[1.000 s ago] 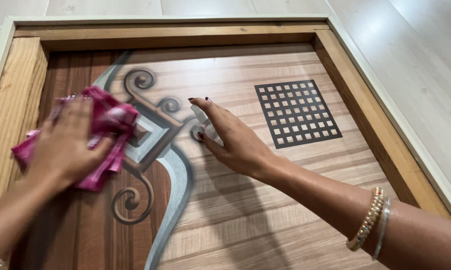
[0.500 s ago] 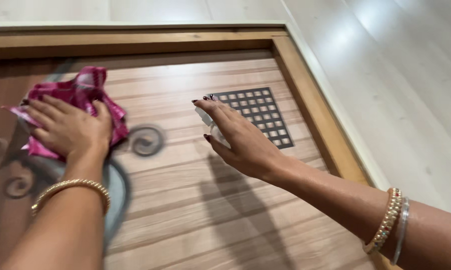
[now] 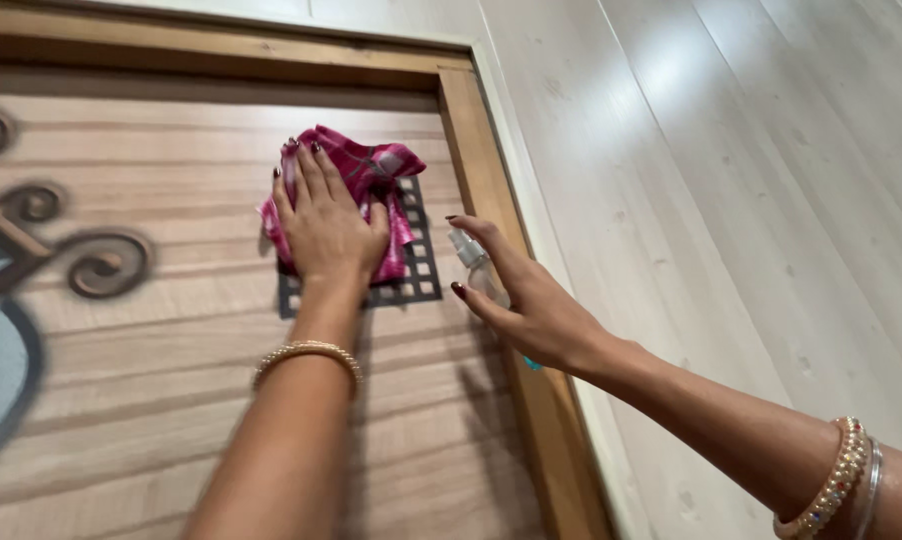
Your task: The person wipes a small cabinet top with a pink cloth and spray, then moves to a wooden door and repeatedly sprays and wipes its surface. The person handles a spray bottle and cloth throughout, cleaning the cabinet and door in sequence.
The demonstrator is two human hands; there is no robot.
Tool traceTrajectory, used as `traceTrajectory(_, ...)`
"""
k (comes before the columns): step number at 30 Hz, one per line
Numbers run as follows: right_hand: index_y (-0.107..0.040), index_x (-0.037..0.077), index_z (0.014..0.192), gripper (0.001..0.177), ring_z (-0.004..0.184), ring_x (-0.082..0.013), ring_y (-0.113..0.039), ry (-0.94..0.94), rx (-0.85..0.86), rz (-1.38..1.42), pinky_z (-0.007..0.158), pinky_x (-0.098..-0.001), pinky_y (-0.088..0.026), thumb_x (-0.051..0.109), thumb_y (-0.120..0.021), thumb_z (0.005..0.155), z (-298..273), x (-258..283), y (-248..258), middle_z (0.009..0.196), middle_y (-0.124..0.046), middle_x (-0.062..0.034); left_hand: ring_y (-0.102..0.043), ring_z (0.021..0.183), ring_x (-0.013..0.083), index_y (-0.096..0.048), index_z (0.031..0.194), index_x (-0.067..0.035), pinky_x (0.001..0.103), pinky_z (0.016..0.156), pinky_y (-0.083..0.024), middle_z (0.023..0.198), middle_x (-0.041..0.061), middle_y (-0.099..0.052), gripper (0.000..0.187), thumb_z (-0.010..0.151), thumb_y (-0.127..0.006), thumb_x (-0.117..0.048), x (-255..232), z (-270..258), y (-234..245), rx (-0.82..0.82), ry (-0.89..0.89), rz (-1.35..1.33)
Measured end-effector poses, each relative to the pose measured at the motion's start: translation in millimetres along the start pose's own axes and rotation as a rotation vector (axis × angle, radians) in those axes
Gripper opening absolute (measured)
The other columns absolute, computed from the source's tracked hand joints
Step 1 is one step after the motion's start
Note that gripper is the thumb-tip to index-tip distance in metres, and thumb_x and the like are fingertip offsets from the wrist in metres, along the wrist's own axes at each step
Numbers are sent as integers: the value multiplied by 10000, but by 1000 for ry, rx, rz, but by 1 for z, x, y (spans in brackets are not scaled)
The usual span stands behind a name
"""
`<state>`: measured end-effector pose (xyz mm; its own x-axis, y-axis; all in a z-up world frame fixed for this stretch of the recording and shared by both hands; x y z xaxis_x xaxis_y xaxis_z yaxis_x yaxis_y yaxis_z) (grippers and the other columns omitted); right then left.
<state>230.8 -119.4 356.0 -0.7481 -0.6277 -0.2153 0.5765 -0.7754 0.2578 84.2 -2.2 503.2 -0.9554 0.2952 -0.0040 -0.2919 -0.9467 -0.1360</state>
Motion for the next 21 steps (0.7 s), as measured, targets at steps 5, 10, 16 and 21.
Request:
traceTrajectory(5, -262, 165, 1578, 649, 1490, -377, -398, 78, -42, 29, 1180, -513, -342, 222, -579, 1015, -32, -5, 6, 1592, -439, -218, -276, 1492, 316, -134, 1579, 20, 460, 1250, -106, 1679, 179, -137, 947, 915, -473, -564, -29, -56, 12, 49, -321, -81)
traceTrajectory(10, -276, 216, 1570, 674, 1296, -307, -620, -153, 32, 173, 1087, -441, -475, 241, -572, 966, -51, -14, -16, 1445, -591, -155, -489, 1369, 353, 74, 1684, 44, 487, 1366, -74, 1275, 199, -564, 1126, 921, -555, -494, -48, -160, -7, 466, -379, -246)
traceTrajectory(16, -248, 180, 1582, 682, 1455, -340, -418, -76, 100, 159, 1157, -494, -355, 211, -564, 978, -70, 23, -37, 1609, -401, -160, -411, 1435, 388, -114, 1585, 94, 582, 1226, -99, 1494, 285, -475, 1122, 782, -710, -415, -73, -312, 31, 244, -625, -542)
traceTrajectory(21, -249, 157, 1585, 644, 1518, -355, -341, -71, 109, 89, 1209, -528, -300, 266, -545, 1023, -88, 57, -49, 1637, -362, -152, -425, 1410, 370, -246, 1517, 57, 579, 1219, -129, 1444, 251, -514, 966, 817, -704, -426, -70, -394, 8, 557, -693, -589)
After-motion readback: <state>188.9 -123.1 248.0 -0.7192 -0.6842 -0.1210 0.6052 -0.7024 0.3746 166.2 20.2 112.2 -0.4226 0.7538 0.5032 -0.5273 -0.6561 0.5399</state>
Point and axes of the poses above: each hand's wrist, its own z-axis towards the middle knuckle, its own y-axis out of the back of the hand, x = y × z, the point moved 10 cm from there along z, towards the middle knuckle
